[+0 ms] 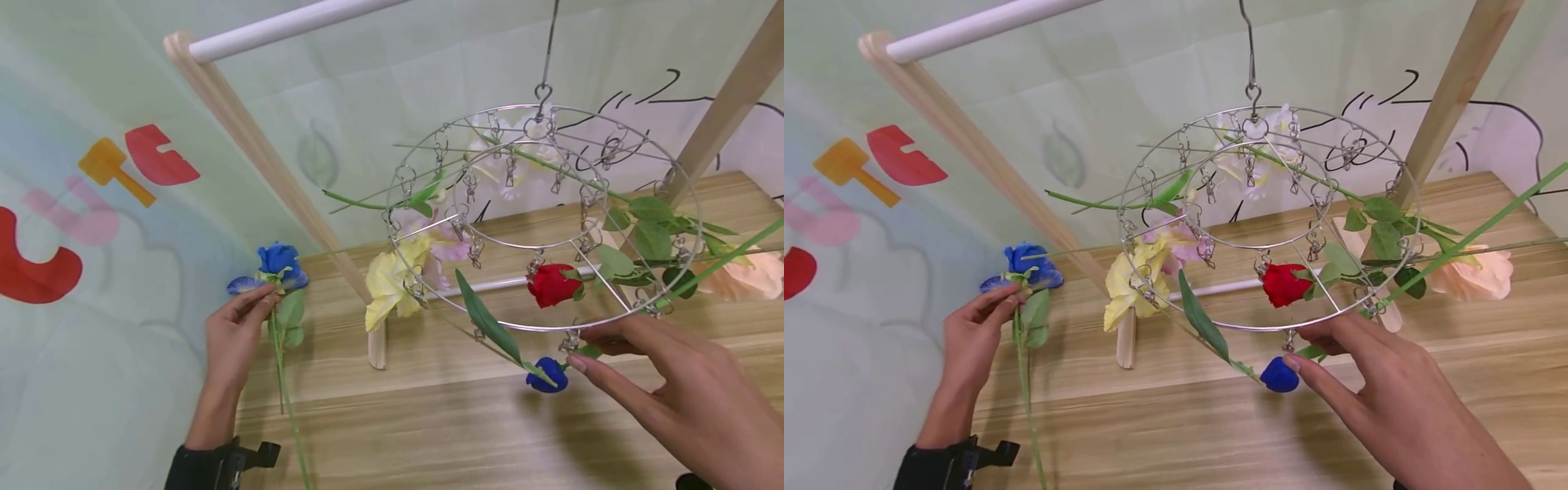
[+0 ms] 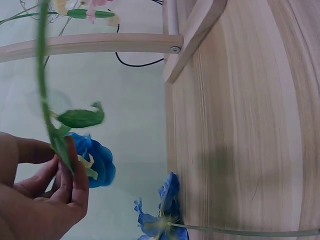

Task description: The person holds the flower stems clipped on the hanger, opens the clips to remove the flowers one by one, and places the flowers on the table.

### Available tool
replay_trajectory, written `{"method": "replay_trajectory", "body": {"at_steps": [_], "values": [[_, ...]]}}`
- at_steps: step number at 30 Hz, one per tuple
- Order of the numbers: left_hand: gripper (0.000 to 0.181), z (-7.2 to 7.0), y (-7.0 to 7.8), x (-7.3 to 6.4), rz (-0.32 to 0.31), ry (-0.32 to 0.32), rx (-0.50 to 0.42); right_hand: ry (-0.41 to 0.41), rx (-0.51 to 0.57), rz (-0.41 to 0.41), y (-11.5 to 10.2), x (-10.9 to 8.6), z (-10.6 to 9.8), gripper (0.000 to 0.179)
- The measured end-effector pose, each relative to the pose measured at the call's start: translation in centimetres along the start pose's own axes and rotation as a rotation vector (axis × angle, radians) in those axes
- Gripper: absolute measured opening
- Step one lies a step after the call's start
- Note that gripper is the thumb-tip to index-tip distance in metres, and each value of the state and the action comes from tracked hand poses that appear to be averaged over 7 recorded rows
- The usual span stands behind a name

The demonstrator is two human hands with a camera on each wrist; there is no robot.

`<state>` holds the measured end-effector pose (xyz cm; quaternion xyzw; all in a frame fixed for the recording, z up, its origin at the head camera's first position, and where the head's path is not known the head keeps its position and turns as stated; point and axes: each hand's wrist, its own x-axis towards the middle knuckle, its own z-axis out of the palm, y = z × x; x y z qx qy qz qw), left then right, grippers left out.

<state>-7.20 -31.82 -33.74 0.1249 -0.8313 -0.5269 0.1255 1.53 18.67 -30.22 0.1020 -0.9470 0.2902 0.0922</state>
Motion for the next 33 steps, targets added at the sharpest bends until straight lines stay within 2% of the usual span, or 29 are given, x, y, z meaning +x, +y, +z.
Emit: {"method": "replay_trajectory", "body": {"at_steps": [6,11,17,22,27,31,33], "values": [[0.031,0.4,-0.7,1.3,-0.004,-0.064,0.2,-0.009,-0.002,0.01,0.0,0.1,0.0,0.03],[0.032,0.6,-1.6,2.7,0.007,-0.15,0.265,0.0,-0.002,-0.005,-0.1,0.0,0.0,0.03],[0.03,1.5,-2.5,4.3,0.047,-0.173,0.328,0.003,-0.015,-0.011,0.0,0.0,0.1,0.032],[0.031,2.4,-3.0,5.1,0.066,-0.213,0.412,0.016,-0.022,-0.02,0.1,-0.1,0.1,0.033],[0.033,3.0,-4.1,5.7,0.133,-0.25,0.514,0.049,-0.026,-0.049,0.1,-0.2,0.1,0.034],[0.042,2.9,-5.2,5.9,0.207,-0.341,0.564,0.066,-0.027,-0.065,0.2,-0.3,0.1,0.036],[0.048,2.9,-5.7,5.8,0.215,-0.397,0.583,0.07,-0.03,-0.069,0.2,-0.3,0.0,0.037]]}}
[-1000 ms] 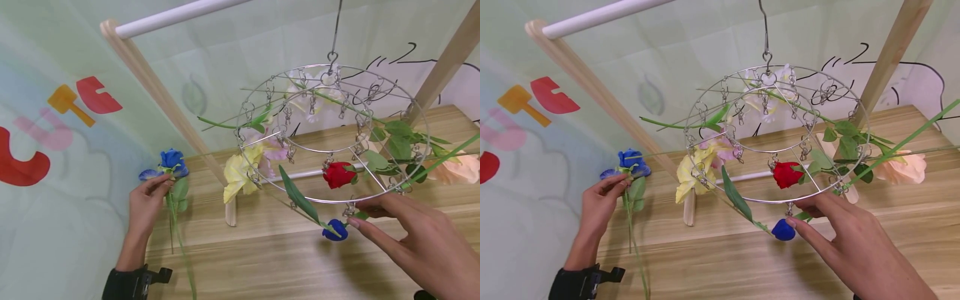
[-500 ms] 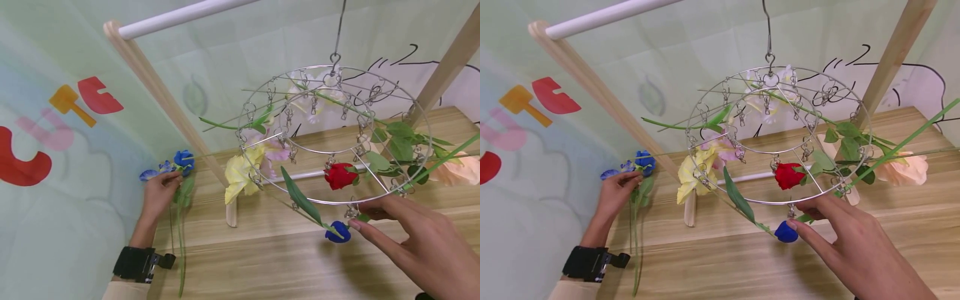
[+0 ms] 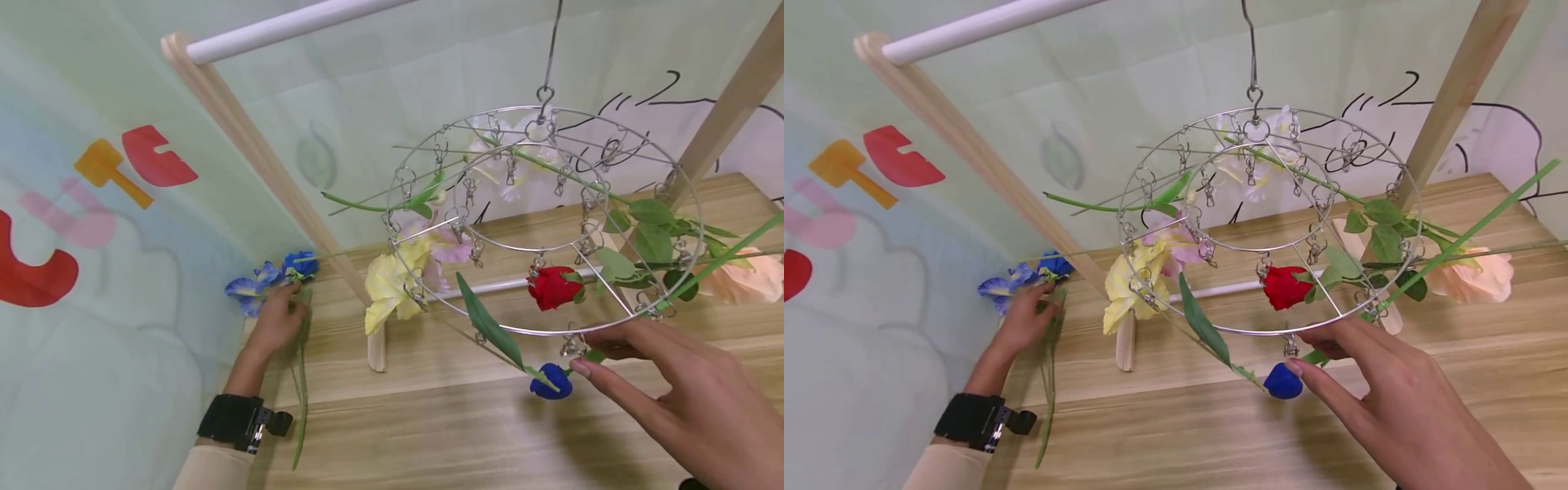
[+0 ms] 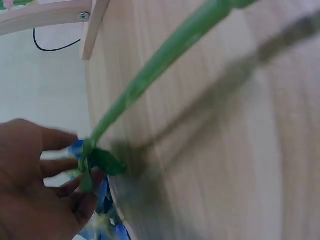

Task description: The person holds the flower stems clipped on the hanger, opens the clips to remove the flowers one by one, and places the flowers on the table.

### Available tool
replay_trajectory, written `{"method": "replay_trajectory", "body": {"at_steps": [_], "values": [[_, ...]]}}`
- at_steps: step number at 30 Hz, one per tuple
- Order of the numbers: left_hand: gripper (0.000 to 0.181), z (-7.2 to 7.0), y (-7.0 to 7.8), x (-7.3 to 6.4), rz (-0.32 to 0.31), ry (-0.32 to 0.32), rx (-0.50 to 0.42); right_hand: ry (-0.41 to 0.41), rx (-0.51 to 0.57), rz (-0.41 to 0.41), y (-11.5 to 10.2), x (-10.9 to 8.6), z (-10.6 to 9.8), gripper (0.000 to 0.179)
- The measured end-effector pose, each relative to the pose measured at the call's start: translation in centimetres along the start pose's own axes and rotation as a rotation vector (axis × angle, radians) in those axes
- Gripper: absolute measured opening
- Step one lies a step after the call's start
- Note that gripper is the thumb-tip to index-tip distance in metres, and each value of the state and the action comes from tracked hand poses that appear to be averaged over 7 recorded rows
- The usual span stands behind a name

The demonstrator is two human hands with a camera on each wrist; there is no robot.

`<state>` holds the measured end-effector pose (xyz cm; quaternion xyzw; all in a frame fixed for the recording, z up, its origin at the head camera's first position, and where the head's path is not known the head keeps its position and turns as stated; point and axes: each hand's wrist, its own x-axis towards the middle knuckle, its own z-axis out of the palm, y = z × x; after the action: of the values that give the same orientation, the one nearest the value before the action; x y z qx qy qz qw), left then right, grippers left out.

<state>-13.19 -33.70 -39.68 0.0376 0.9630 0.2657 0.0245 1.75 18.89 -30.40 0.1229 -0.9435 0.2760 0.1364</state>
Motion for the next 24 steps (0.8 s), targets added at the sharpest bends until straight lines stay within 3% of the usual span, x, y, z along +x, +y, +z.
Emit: {"method": "replay_trajectory", "body": {"at_steps": [3,6,13,21,24], "values": [[0.054,0.3,-0.1,-0.6,0.017,-0.048,0.032,0.005,-0.007,-0.005,0.0,0.0,-0.1,0.038],[0.056,0.3,0.8,-1.5,0.052,-0.038,0.038,0.019,-0.006,-0.012,0.0,0.0,-0.2,0.04],[0.052,0.4,5.5,-4.0,0.167,0.119,0.007,0.051,0.017,0.0,-0.1,-0.1,-0.5,0.036],[0.046,0.8,11.0,-6.5,0.28,0.332,-0.127,0.092,0.083,0.003,-1.1,0.0,-2.0,0.038],[0.046,1.0,12.8,-7.0,0.316,0.369,-0.167,0.085,0.103,-0.008,0.2,-0.4,-1.9,0.042]]}}
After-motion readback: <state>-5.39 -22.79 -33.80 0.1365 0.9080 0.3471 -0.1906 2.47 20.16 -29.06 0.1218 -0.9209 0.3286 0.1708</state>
